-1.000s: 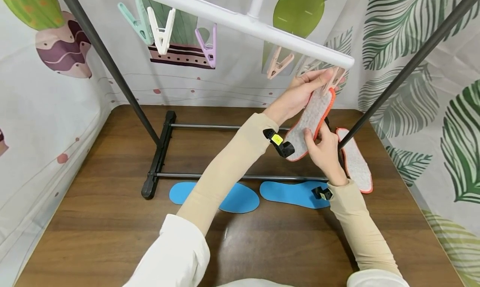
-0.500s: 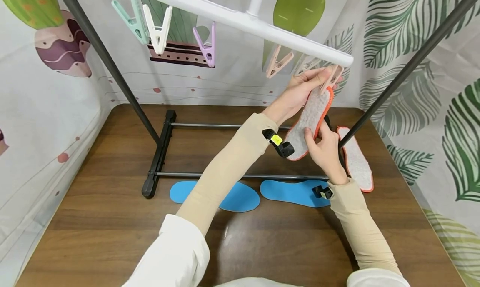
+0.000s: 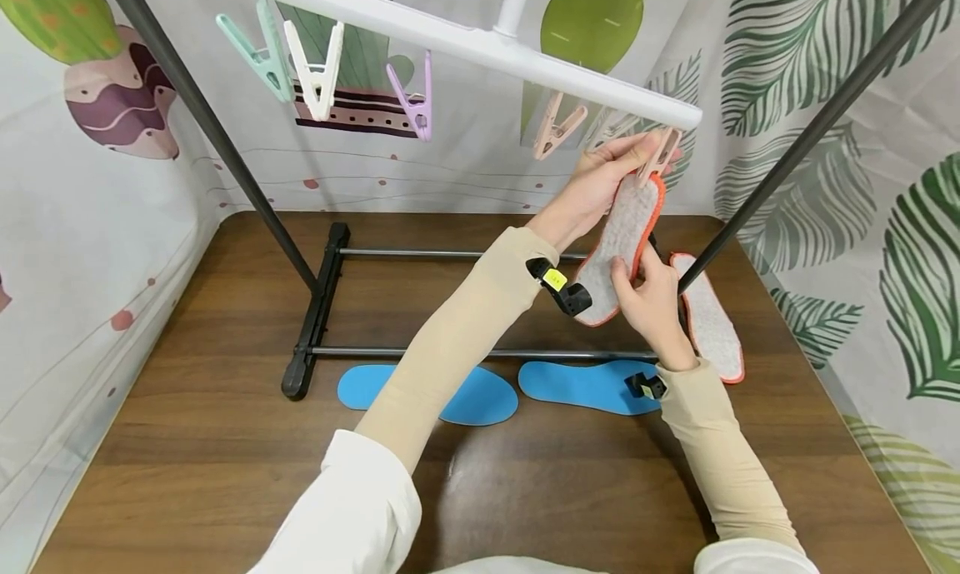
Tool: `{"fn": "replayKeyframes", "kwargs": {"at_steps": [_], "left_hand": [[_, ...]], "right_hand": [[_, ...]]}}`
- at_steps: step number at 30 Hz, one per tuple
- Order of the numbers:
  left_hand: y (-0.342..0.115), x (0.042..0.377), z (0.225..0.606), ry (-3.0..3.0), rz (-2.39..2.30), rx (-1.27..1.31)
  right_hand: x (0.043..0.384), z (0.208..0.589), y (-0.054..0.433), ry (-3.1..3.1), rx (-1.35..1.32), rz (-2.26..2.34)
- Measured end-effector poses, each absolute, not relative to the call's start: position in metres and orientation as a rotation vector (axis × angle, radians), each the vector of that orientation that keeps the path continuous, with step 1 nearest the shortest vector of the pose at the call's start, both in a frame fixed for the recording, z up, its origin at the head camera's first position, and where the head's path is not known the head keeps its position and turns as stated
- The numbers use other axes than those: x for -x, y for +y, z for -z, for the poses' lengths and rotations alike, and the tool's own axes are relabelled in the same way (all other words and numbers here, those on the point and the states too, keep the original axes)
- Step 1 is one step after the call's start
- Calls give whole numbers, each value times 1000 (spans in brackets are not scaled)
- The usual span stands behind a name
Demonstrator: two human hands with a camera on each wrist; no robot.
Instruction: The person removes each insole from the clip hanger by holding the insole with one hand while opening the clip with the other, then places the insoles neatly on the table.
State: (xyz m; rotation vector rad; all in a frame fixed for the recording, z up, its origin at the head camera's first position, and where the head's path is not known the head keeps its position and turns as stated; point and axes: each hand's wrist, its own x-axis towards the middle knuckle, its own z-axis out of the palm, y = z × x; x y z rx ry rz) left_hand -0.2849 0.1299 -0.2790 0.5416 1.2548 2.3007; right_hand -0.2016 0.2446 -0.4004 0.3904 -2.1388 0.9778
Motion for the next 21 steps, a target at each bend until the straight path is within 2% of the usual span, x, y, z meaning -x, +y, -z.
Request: {"fn": "replayKeyframes", "kwargs": {"at_steps": [21], "left_hand": [[126,284,281,1361,-2319,-668]], "right_hand": [[199,408,256,-2143,-307,-1020]]}}
